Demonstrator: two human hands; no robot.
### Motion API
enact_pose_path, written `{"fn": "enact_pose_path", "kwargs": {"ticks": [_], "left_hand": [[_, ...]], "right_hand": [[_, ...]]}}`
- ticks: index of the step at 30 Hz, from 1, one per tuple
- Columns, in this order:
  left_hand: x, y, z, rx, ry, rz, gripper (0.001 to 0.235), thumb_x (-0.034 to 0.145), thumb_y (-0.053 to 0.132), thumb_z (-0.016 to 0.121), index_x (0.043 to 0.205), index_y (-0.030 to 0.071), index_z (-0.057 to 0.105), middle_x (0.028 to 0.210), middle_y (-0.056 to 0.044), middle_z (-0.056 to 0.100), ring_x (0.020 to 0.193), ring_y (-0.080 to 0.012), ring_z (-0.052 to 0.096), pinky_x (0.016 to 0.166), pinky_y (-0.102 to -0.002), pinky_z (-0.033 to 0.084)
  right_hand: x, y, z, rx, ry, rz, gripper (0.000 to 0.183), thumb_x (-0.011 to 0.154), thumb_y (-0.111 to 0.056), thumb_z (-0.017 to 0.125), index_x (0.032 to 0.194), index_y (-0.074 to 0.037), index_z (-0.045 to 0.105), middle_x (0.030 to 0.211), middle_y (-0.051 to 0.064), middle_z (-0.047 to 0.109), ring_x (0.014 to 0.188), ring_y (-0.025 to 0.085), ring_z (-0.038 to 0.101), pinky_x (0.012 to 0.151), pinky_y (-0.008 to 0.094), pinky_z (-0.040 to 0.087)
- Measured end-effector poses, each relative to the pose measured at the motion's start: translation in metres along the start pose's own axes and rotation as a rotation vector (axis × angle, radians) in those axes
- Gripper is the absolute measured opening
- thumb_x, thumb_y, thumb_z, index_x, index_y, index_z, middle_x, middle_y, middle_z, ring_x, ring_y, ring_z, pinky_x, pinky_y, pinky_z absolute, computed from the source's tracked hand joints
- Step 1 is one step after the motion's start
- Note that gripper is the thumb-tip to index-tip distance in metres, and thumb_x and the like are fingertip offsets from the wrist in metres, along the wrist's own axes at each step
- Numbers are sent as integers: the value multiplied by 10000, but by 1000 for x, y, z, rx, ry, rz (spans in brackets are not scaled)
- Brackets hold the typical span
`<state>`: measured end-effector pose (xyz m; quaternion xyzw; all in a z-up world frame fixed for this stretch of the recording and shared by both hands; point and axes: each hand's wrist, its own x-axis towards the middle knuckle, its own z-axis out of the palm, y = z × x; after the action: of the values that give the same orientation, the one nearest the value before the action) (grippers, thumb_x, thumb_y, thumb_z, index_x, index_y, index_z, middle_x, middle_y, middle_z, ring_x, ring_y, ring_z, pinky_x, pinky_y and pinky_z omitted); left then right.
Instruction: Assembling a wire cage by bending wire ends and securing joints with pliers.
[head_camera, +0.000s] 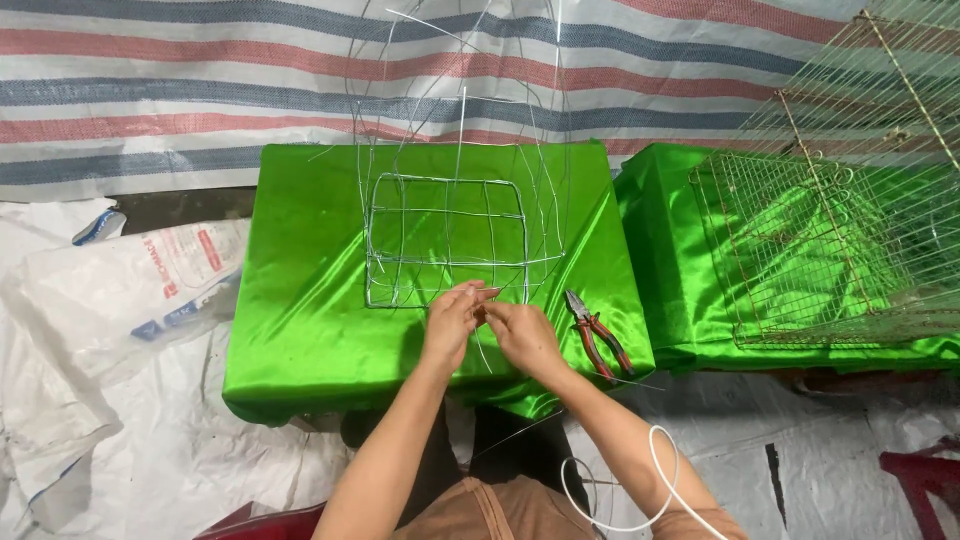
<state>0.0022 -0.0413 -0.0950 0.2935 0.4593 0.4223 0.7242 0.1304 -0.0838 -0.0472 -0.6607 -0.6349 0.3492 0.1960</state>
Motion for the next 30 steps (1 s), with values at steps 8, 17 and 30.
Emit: {"fn": "enact_pose_path", "kwargs": {"ticks": [8, 17, 30], "left_hand": [[37, -54, -34, -145, -36, 33, 215, 1044, 121, 544, 1209, 55, 664, 939, -117, 764, 610, -195, 717, 530, -316, 616], [24, -34, -15, -118, 4, 128, 184, 1012, 110, 614, 1143, 59, 733, 790, -159, 743, 384, -135, 561, 328, -222, 416], [41, -59, -7, -225, 13, 223, 204, 1016, 71, 570, 1105, -15, 732, 698, -75, 596, 431, -73, 414, 360, -236, 312]], "right_hand": [[15, -17, -18, 534, -67, 132, 272, 976, -33, 549, 1140, 94, 724, 545, 71, 630, 404, 107, 473, 445, 246, 400], [32, -64, -64, 33, -100, 93, 264, 987, -111, 548, 1086, 51, 731, 661, 106, 661, 547, 219, 570, 502, 335, 431], [48, -69, -47, -1344, 34, -529, 240, 965, -112, 486, 843, -112, 692, 760, 104, 710, 690, 253, 696, 627, 393, 539]]}}
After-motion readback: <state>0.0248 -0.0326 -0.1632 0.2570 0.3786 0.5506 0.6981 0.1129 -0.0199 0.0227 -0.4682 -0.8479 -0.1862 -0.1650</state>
